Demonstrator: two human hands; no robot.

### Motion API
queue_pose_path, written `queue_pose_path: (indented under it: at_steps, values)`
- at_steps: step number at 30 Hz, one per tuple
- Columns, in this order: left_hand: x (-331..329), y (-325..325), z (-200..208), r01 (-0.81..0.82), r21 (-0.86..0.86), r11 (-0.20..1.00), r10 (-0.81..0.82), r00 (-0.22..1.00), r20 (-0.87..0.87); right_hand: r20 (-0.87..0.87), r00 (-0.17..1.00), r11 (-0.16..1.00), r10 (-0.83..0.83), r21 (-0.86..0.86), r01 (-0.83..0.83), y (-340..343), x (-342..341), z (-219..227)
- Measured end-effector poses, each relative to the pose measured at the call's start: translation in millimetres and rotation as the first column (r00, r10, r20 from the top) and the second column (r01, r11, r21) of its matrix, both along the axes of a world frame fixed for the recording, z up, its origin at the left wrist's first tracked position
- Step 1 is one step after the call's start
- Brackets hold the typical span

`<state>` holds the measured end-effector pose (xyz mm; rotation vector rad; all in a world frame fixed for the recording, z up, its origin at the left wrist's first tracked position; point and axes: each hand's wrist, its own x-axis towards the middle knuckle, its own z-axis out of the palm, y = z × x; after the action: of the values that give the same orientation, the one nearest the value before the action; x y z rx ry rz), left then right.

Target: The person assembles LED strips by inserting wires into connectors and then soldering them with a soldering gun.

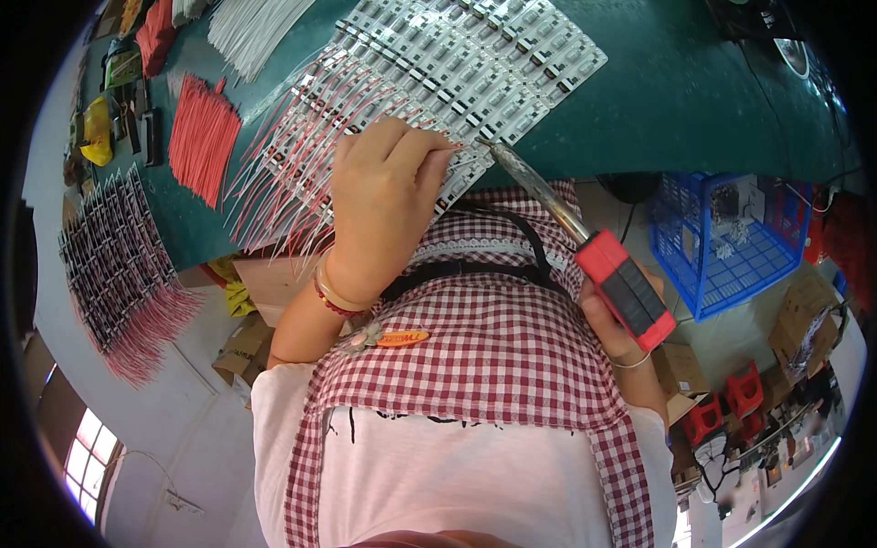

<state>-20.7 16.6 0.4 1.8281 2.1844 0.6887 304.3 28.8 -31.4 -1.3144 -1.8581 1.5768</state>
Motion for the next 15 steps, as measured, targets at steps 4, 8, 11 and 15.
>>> queue_pose_path:
  at_steps: [4,8,11,15]
  values:
    - [8,1,-4,-0.033,0.080,0.996,0.036,0.999,-0.032,0.019,1.000,0.999,0.012,0.032,-0.013,-4,3,-1]
    - [9,2,-3,-0.029,0.002,1.000,0.029,0.999,-0.027,0.023,0.998,0.997,0.064,-0.044,-0.063,-7,10,-6]
    - [8,4,-2,0.002,-0.054,0.999,-0.003,1.000,-0.021,0.055,0.997,0.998,0.061,-0.003,-0.061,-4,-2,0]
    - [8,7,-1,-0.017,-0.030,0.999,0.017,1.000,-0.025,0.002,0.998,0.995,0.066,0.078,-0.066,-5,-8,-6]
